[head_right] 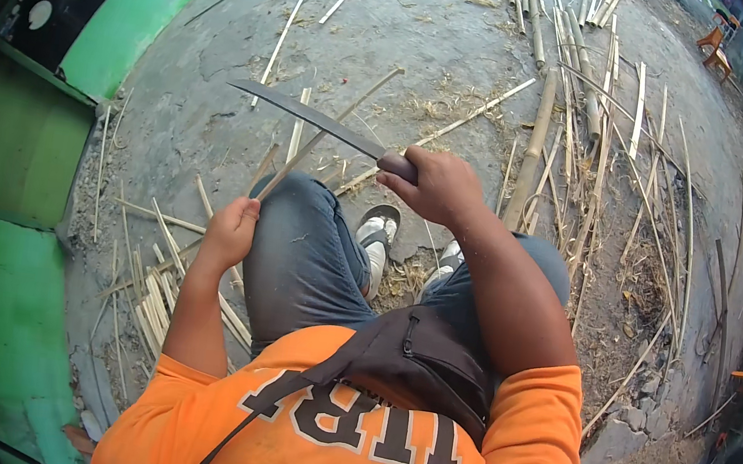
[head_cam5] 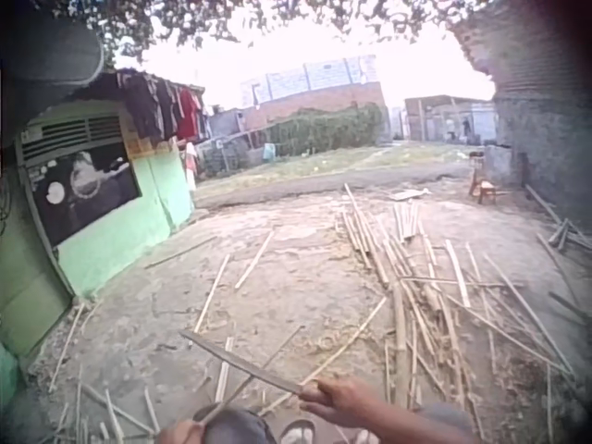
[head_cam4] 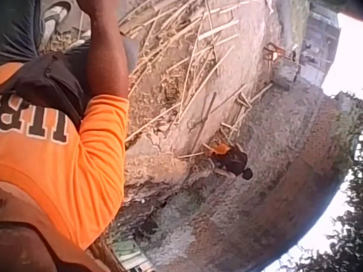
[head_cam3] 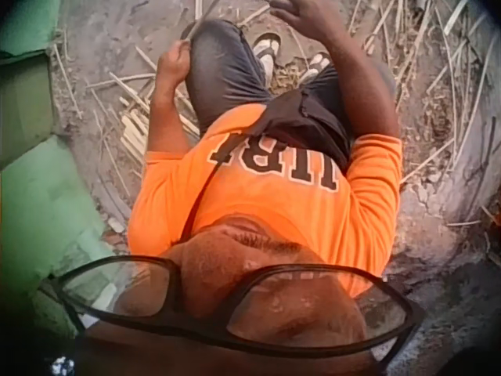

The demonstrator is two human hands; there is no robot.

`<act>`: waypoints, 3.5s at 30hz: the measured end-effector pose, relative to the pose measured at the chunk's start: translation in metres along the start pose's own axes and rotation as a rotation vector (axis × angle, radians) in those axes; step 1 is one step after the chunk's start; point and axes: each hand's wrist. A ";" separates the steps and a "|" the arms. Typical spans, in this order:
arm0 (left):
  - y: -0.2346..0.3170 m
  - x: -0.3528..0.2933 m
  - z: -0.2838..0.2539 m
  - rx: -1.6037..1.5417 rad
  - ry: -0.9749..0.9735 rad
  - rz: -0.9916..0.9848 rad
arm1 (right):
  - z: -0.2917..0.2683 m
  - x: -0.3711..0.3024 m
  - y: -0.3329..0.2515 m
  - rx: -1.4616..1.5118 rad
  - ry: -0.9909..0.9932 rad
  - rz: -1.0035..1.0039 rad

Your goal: The person uses a large blade to shave and thin down long strips of bamboo, holding the bamboo in their left hand and drawing the blade across the surface with their right hand while seated outdoors.

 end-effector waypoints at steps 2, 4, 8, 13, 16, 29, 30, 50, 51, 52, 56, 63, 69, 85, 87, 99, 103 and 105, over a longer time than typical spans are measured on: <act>-0.003 0.001 0.003 -0.008 -0.008 0.015 | 0.005 -0.006 0.003 0.015 0.050 -0.006; -0.015 0.004 0.008 -0.011 0.007 0.033 | 0.008 -0.010 0.007 0.103 0.019 0.004; -0.047 0.005 0.014 -0.163 0.060 0.050 | -0.006 -0.023 -0.003 0.365 -0.083 0.045; -0.076 0.008 0.013 -0.198 0.073 0.030 | -0.036 -0.105 -0.012 0.708 -0.160 0.187; -0.086 0.011 0.016 -0.267 0.035 0.003 | -0.063 -0.178 -0.012 0.630 -0.084 0.342; -0.094 0.014 0.021 -0.642 -0.072 0.008 | -0.014 -0.400 -0.074 1.076 0.230 0.950; -0.093 0.016 0.021 -0.644 -0.068 0.011 | -0.003 -0.401 -0.078 1.119 0.303 0.923; -0.065 -0.023 -0.007 -0.390 0.029 0.122 | -0.072 -0.218 -0.066 0.144 0.158 0.391; -0.059 -0.025 -0.011 -0.343 0.053 0.141 | -0.076 -0.202 -0.063 0.151 0.159 0.380; -0.056 -0.028 -0.014 -0.297 0.040 0.094 | -0.081 -0.185 -0.059 0.106 0.116 0.256; -0.051 -0.026 -0.011 -0.196 0.011 -0.012 | -0.072 -0.108 -0.047 0.027 0.004 0.013; -0.042 -0.029 -0.004 -0.109 0.041 0.027 | -0.001 0.006 -0.040 -0.141 0.012 -0.233; -0.032 -0.026 -0.007 0.019 0.008 -0.008 | 0.032 0.016 -0.017 -0.176 0.020 -0.214; -0.017 -0.058 -0.006 -0.008 -0.016 0.009 | 0.021 0.004 -0.012 -0.158 0.078 -0.108; -0.019 -0.064 -0.012 -0.003 -0.052 -0.056 | 0.023 0.008 -0.006 -0.224 0.033 -0.109; -0.019 -0.088 -0.020 0.278 -0.002 -0.104 | 0.026 0.006 -0.002 -0.226 0.063 -0.124; -0.036 -0.086 0.000 0.094 0.013 0.009 | 0.022 0.006 -0.003 -0.156 0.043 -0.114; -0.038 -0.083 0.007 0.055 0.059 0.016 | 0.017 0.006 -0.010 -0.099 -0.023 -0.098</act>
Point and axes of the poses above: each hand's wrist, its own x-axis towards the middle knuckle, its own z-axis out of the palm, y = z × x, and after that the axes turned 6 degrees about -x, right-handed
